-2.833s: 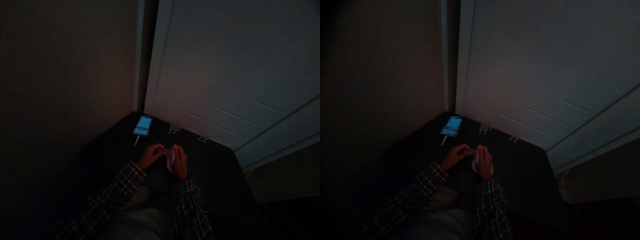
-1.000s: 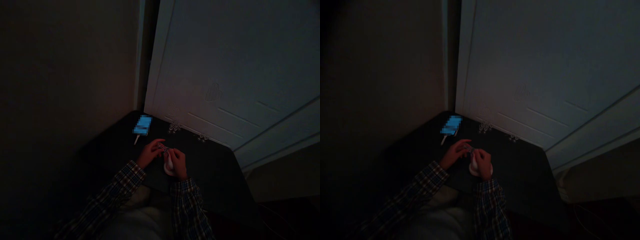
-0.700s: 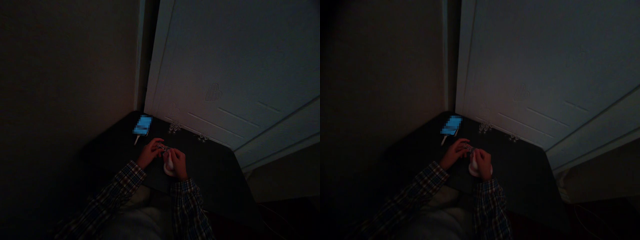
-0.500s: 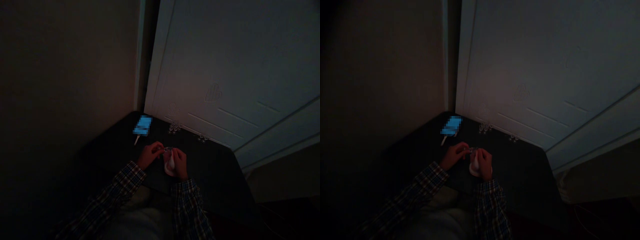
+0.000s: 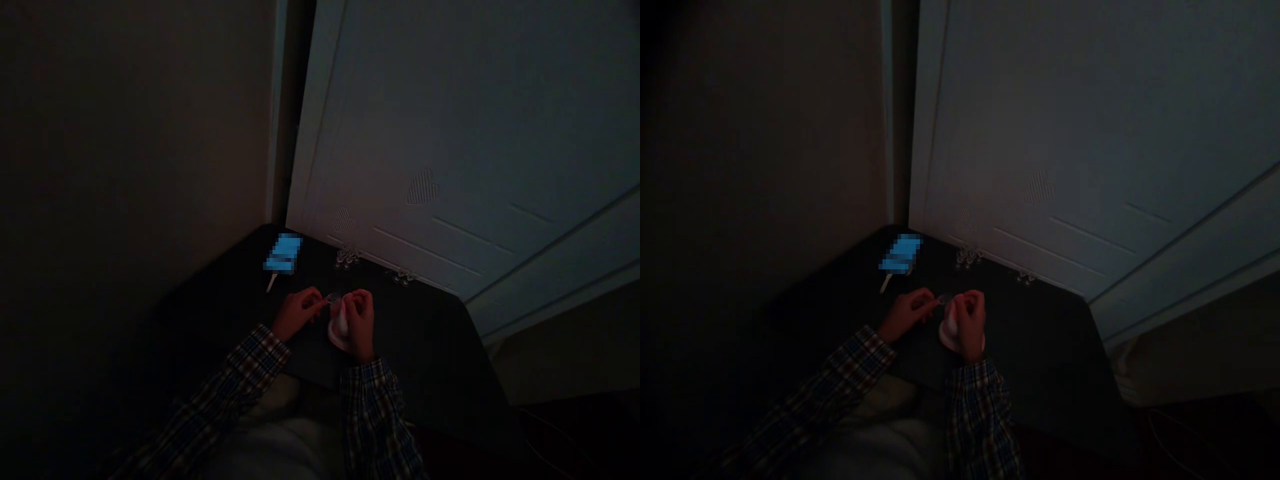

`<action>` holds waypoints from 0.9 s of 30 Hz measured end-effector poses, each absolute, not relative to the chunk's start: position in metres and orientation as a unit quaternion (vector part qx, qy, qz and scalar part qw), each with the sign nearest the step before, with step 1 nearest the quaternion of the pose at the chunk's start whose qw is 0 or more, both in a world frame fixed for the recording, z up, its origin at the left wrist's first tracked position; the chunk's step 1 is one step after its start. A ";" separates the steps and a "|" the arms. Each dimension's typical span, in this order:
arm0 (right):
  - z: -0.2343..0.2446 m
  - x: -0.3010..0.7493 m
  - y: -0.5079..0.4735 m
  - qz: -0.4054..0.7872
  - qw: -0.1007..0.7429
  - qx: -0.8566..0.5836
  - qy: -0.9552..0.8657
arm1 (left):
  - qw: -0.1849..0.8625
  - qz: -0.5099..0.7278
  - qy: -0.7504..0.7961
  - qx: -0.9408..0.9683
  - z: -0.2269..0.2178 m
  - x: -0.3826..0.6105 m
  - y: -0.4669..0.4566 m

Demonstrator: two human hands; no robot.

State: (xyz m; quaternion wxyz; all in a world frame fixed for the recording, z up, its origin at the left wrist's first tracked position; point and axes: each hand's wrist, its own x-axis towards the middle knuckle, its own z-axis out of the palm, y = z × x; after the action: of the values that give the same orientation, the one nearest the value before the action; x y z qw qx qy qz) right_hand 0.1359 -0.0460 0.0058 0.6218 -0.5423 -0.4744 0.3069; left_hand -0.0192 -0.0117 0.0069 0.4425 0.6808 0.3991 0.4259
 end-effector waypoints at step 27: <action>0.006 0.133 -0.049 0.201 0.513 -0.530 -0.645 | 0.484 0.518 0.388 0.589 0.001 -0.022 -0.002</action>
State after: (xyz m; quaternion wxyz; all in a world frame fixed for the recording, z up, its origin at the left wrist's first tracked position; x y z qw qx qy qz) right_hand 0.1330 -0.0492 0.0064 0.5127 -0.5297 -0.6452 0.2006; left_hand -0.0224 -0.0018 0.0011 0.4844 0.5893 0.3876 0.5176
